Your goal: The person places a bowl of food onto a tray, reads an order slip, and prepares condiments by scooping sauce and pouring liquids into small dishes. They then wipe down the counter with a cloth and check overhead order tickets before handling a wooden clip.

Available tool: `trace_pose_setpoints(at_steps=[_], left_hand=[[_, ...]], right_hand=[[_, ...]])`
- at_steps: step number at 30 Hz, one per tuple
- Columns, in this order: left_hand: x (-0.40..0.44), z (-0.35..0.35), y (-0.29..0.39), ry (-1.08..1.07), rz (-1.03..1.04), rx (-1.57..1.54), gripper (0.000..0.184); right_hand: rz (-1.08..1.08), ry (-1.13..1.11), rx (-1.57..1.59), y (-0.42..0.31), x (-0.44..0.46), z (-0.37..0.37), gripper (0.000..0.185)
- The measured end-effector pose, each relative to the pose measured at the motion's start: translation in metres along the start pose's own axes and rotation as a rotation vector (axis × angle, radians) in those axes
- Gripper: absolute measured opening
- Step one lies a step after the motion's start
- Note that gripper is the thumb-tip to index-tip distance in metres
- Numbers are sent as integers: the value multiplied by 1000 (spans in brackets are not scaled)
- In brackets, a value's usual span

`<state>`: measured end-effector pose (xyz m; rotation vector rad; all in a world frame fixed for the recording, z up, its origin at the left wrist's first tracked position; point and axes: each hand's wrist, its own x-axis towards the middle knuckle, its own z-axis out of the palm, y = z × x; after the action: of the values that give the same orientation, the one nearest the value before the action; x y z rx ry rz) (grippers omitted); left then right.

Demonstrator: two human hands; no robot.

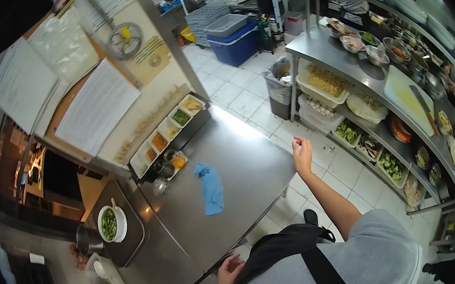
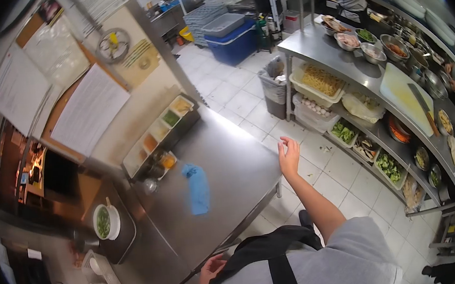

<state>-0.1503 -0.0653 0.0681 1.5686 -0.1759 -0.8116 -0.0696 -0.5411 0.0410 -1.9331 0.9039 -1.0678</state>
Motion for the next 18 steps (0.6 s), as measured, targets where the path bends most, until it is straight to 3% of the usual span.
trace_pose_setpoints(at_steps=[4,7,10,12,18], left_hand=[[-23,-19,10,-28,-77,-46,39],[-41,-26,21,75,-115,122,39],[-52,-28,62,106,-153,180,40],[-55,-33,64,82,-154,187,41],[-50,-60,57,-120,-205,-111,56]], right_hand=[[-170,-13,-193,-25,-29,27,25],[-26,-176,-164,-40,-50,33,27],[-183,-112,-222,-37,-56,38,26],[-128,-136,-253,-37,-57,41,25],[-174,-140,-323,-37,-57,45,22]])
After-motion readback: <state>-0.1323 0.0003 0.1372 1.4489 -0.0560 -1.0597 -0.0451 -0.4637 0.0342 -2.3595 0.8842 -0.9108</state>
